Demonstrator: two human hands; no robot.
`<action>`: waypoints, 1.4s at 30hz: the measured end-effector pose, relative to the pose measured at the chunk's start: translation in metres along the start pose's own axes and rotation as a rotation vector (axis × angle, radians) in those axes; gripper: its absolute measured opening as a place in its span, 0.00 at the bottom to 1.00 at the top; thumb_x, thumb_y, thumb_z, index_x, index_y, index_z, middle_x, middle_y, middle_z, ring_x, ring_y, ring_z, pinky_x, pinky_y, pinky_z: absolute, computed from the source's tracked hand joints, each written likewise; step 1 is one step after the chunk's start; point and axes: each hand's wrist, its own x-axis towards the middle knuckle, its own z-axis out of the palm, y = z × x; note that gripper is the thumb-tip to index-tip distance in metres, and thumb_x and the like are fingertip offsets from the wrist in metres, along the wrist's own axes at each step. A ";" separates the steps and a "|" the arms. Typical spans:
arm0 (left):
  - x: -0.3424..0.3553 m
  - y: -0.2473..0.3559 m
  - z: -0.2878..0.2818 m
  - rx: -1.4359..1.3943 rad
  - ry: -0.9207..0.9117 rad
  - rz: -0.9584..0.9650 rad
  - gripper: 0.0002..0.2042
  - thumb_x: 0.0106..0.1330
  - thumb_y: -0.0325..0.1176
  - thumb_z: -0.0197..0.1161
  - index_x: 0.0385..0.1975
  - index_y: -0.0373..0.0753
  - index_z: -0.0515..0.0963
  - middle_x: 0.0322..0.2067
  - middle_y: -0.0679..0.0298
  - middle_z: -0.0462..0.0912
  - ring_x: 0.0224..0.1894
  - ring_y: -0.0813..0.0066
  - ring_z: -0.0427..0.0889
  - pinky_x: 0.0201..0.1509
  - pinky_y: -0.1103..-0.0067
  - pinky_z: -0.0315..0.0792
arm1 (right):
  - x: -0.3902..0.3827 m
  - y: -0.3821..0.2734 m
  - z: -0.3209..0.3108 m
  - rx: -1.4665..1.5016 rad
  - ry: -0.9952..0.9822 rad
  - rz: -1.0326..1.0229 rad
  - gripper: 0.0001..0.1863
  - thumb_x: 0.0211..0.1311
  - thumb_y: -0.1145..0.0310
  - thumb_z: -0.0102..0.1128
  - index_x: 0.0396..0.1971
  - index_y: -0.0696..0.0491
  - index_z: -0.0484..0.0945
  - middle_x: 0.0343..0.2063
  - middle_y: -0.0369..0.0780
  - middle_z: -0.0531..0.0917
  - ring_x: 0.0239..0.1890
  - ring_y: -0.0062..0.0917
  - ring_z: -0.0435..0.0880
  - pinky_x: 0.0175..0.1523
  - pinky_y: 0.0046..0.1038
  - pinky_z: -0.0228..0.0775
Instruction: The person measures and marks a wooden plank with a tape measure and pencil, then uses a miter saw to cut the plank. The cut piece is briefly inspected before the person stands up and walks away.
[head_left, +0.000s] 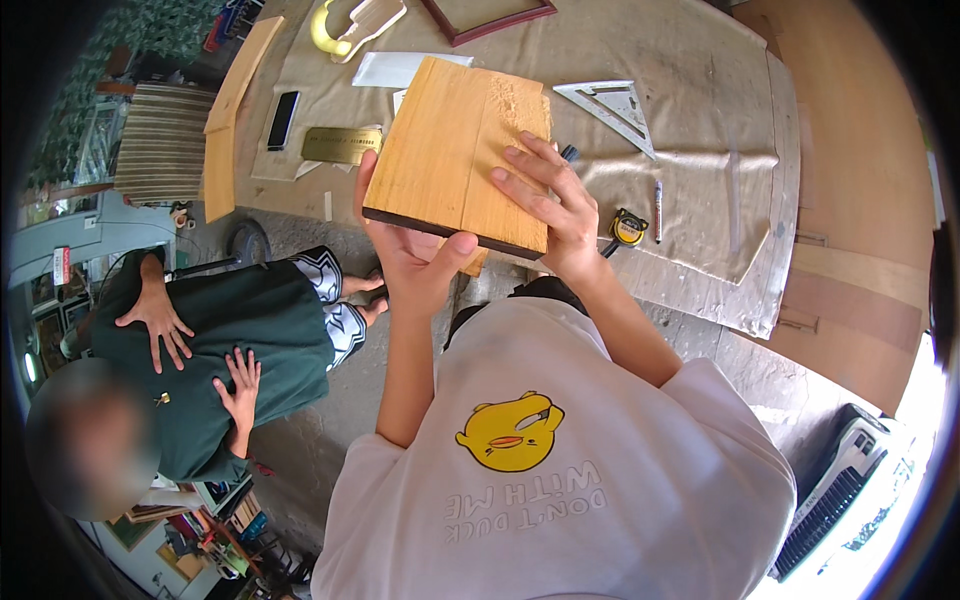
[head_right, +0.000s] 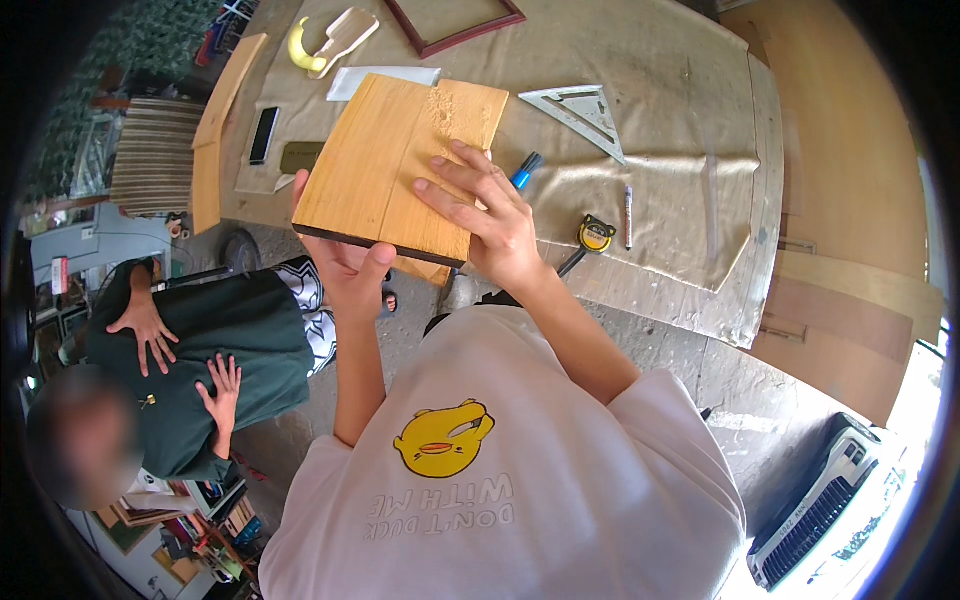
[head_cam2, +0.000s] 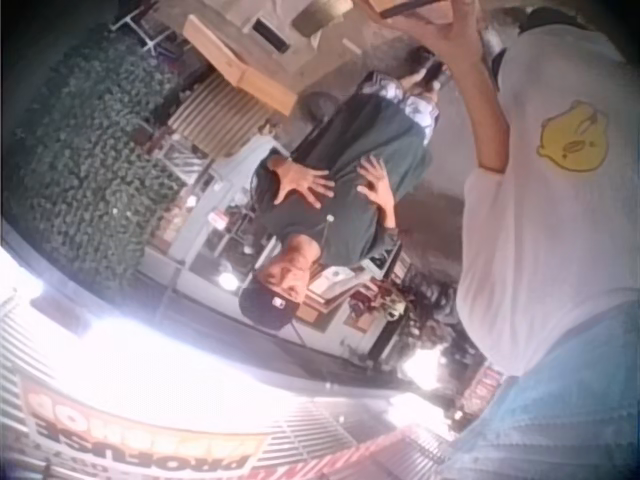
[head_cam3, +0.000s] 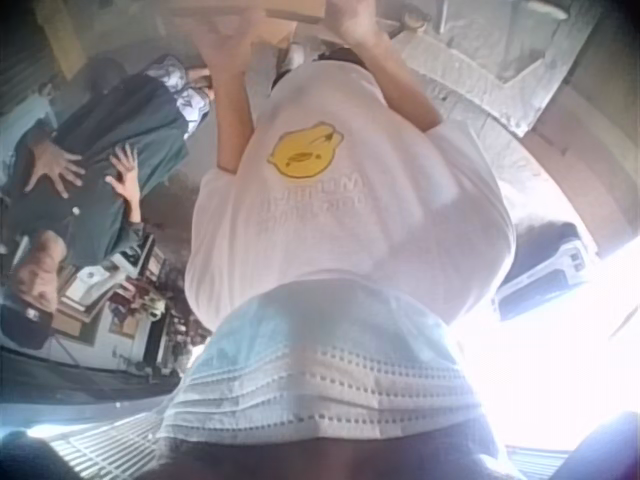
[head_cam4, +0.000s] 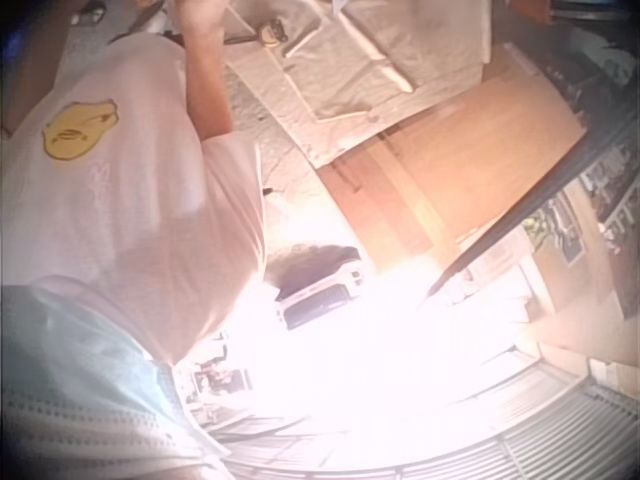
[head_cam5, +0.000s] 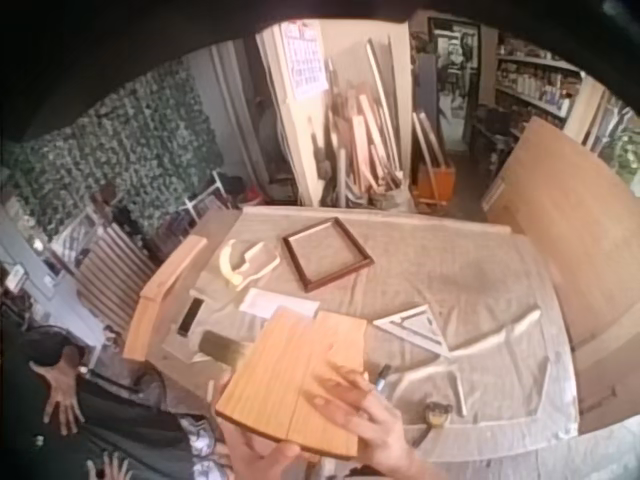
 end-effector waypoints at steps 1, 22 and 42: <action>-0.002 0.000 -0.003 -0.014 -0.014 0.012 0.55 0.53 0.27 0.76 0.74 0.42 0.40 0.68 0.57 0.54 0.69 0.63 0.61 0.69 0.63 0.66 | 0.000 -0.003 -0.002 -0.024 -0.003 -0.011 0.28 0.43 0.77 0.68 0.50 0.44 0.85 0.51 0.40 0.82 0.60 0.44 0.78 0.62 0.43 0.75; -0.108 0.012 -0.065 -0.722 -0.313 -0.645 0.35 0.74 0.53 0.51 0.71 0.36 0.54 0.69 0.54 0.63 0.70 0.62 0.65 0.70 0.61 0.66 | -0.121 -0.132 -0.068 -0.420 -0.205 -0.065 0.26 0.46 0.73 0.65 0.50 0.43 0.84 0.59 0.40 0.79 0.67 0.44 0.71 0.68 0.46 0.69; -0.385 0.031 0.093 -0.490 -0.623 -1.706 0.15 0.71 0.33 0.57 0.52 0.29 0.74 0.44 0.53 0.85 0.42 0.66 0.88 0.41 0.76 0.88 | -0.476 -0.355 -0.144 0.128 1.112 0.984 0.24 0.77 0.58 0.48 0.66 0.53 0.63 0.54 0.44 0.79 0.47 0.27 0.85 0.52 0.29 0.76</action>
